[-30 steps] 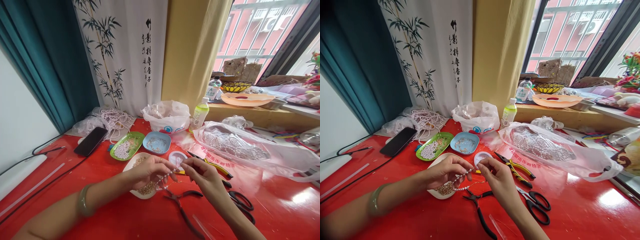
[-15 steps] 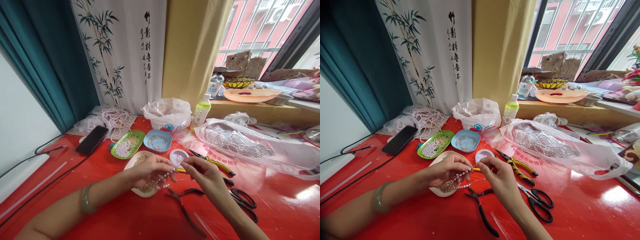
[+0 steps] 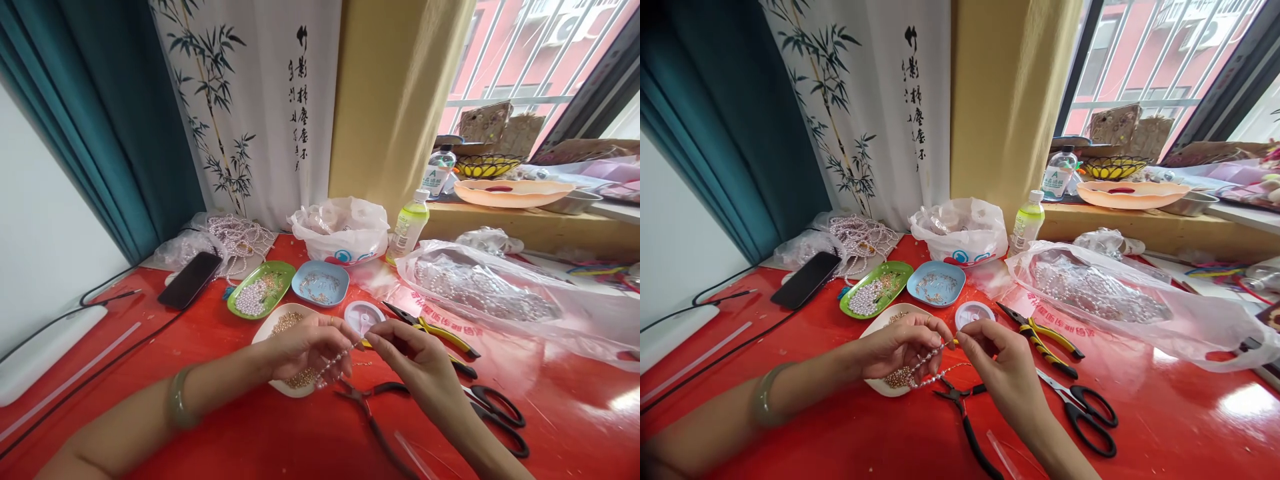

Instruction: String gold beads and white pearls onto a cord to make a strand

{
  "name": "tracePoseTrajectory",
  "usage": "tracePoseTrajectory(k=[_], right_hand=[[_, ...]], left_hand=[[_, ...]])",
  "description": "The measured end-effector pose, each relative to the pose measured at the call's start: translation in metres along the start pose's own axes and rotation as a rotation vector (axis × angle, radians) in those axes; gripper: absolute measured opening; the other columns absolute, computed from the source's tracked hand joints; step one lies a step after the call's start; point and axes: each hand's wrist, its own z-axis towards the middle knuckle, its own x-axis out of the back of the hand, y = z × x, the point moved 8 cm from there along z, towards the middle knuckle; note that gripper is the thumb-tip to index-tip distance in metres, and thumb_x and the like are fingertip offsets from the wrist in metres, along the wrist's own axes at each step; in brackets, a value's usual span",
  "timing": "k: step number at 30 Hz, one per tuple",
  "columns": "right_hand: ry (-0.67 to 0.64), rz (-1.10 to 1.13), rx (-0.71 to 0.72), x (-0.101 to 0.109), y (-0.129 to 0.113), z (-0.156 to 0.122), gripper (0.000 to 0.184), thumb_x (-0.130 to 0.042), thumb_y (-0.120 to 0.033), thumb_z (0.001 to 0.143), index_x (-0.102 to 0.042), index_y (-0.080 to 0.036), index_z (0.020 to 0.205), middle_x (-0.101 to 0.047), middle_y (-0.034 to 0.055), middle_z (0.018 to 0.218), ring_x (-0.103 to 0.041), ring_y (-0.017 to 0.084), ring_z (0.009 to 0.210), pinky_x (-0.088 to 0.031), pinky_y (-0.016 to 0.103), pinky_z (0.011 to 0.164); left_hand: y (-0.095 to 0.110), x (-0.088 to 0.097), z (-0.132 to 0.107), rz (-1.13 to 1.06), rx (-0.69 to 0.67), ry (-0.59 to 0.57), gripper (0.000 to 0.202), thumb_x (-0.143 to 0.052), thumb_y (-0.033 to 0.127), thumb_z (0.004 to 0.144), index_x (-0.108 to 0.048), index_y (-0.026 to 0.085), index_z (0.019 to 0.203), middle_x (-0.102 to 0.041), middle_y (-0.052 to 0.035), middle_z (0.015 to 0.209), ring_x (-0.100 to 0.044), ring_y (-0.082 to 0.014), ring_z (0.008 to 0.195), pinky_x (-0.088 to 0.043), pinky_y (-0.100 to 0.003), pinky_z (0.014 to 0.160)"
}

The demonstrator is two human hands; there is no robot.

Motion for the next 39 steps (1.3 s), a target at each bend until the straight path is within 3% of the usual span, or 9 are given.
tracePoseTrajectory(k=[5, 13, 20, 29, 39], right_hand=[[0.005, -0.039, 0.006, -0.001, -0.001, -0.002, 0.020, -0.052, -0.032, 0.078, -0.060, -0.018, 0.066, -0.053, 0.0000, 0.056, -0.044, 0.012, 0.051, -0.035, 0.023, 0.047], [0.019, 0.099, -0.091, 0.000, 0.007, 0.001, 0.022, -0.055, -0.036, 0.074, -0.060, -0.018, 0.062, -0.050, -0.0010, 0.054, -0.043, 0.010, 0.048, -0.035, 0.021, 0.043], [0.010, 0.121, -0.093, -0.001, 0.008, 0.002, 0.020, -0.056, -0.034, 0.074, -0.060, -0.018, 0.063, -0.054, -0.0006, 0.057, -0.044, 0.011, 0.050, -0.035, 0.021, 0.046], [0.003, 0.127, -0.132, -0.003, 0.011, 0.002, 0.021, -0.056, -0.035, 0.073, -0.058, -0.018, 0.062, -0.051, -0.0014, 0.057, -0.041, 0.010, 0.050, -0.032, 0.022, 0.045], [-0.006, 0.120, -0.100, -0.003, 0.011, 0.003, 0.021, -0.054, -0.034, 0.074, -0.058, -0.017, 0.063, -0.049, -0.0024, 0.054, -0.039, 0.009, 0.047, -0.030, 0.021, 0.044]], left_hand=[[0.000, -0.004, 0.001, 0.001, -0.005, -0.023, 0.008, -0.059, 0.020, 0.064, -0.055, 0.014, 0.070, -0.063, -0.0017, 0.051, -0.051, -0.0096, 0.038, -0.036, -0.019, 0.038], [0.000, 0.001, 0.001, -0.017, -0.027, 0.055, 0.004, -0.058, 0.016, 0.063, -0.055, 0.013, 0.064, -0.063, -0.0035, 0.056, -0.053, -0.0090, 0.047, -0.041, -0.020, 0.046], [0.001, 0.002, 0.001, -0.025, -0.035, 0.075, 0.011, -0.058, 0.015, 0.063, -0.059, 0.014, 0.073, -0.055, 0.0025, 0.045, -0.047, -0.0073, 0.038, -0.035, -0.019, 0.039], [0.001, 0.003, 0.002, 0.010, -0.033, 0.092, 0.005, -0.057, 0.017, 0.064, -0.054, 0.013, 0.064, -0.060, -0.0020, 0.051, -0.051, -0.0084, 0.045, -0.038, -0.019, 0.043], [-0.001, 0.005, 0.004, 0.045, -0.055, 0.056, 0.012, -0.061, 0.022, 0.066, -0.056, 0.014, 0.072, -0.055, 0.0018, 0.047, -0.048, -0.0077, 0.040, -0.033, -0.018, 0.039]])
